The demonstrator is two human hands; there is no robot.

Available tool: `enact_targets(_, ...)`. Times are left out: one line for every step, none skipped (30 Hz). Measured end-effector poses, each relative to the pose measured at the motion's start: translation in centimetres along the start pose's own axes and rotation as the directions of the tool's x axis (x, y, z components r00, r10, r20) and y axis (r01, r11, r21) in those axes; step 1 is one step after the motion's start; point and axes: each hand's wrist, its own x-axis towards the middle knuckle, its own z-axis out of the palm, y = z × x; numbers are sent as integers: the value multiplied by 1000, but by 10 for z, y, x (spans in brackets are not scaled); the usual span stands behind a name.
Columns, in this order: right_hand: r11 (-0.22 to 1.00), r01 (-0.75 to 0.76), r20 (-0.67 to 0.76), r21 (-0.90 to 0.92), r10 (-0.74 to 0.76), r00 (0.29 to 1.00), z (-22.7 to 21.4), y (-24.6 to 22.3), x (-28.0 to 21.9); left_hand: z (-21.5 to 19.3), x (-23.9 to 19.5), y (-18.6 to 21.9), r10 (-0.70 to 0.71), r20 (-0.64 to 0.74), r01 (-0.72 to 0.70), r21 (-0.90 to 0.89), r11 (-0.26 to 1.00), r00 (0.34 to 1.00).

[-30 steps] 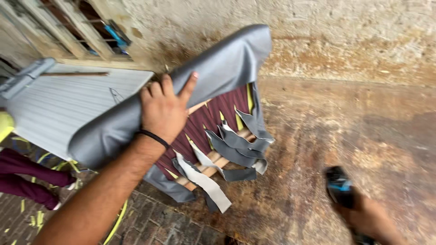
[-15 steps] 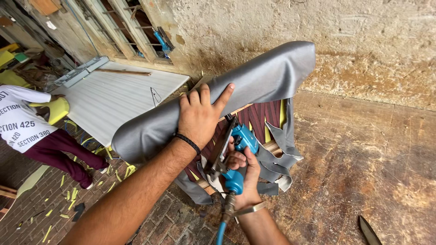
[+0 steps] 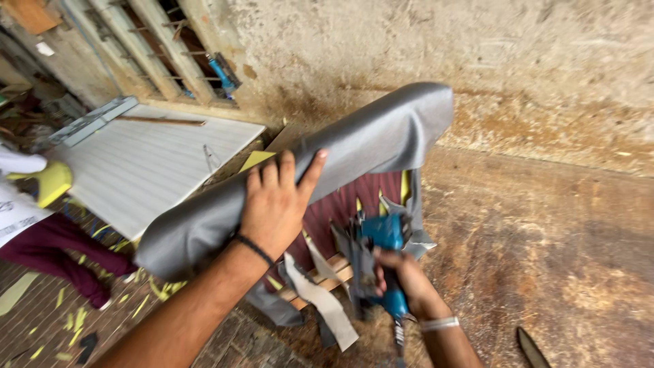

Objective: The person positions a gray quilted cushion onto a sofa frame, then moves to a workbench to attach gray fabric to a wooden chair frame. They use scissors to trim excess fabric and a pneumatic staple gun to secure the fabric around the edges and corners of the frame.

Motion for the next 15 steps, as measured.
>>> enact_targets(962,33,-40,-270,-46,998,-23,12,1,-4,-1,2,-6,17,6,-29,1000,1000)
enact_targets(776,62,-132,-628,-184,974,-46,26,1,-8,1,4,-11,34,13,-59,998,999)
enact_targets(470,12,-168,-883,-338,926,-64,44,-4,-13,4,5,-29,-15,27,-137,990,999)
enact_targets(348,-204,-308,-915,-275,911,-79,63,-9,-17,11,8,-51,-61,37,-216,976,997)
enact_targets(206,-406,-447,-890,-232,864,-94,79,-15,-22,21,13,-79,-104,46,-292,955,991)
enact_targets(210,-470,-505,-857,-167,847,-105,90,-20,-24,36,18,-23,-16,15,-386,922,1000)
enact_targets(211,-531,-558,-821,-94,825,-108,99,-24,-23,58,20,46,74,-5,-474,881,996)
enact_targets(207,-590,-606,-781,-20,795,-107,100,-26,-21,82,23,122,157,-15,-557,830,980)
enact_targets(354,-430,-506,-830,-156,848,-101,94,-28,-18,105,30,200,183,-31,-660,750,963)
enact_targets(467,-242,-413,-850,-307,857,-91,79,-27,-14,128,39,280,198,-37,-752,658,939)
enact_targets(537,-37,-331,-843,-463,822,-75,60,-25,-10,148,52,285,222,-26,-745,666,933)
enact_targets(862,-3,-426,-506,-247,871,-58,30,-16,-4,164,64,289,245,-16,-737,675,925)
enact_targets(958,214,-356,-191,-271,894,-44,-4,-10,3,175,70,311,221,-32,-767,641,924)
enact_targets(941,326,-338,91,-279,899,-29,-39,-4,8,184,78,332,197,-48,-795,605,922)
enact_targets(805,505,-263,313,-437,860,-11,-76,4,13,189,81,353,175,-64,-818,572,919)
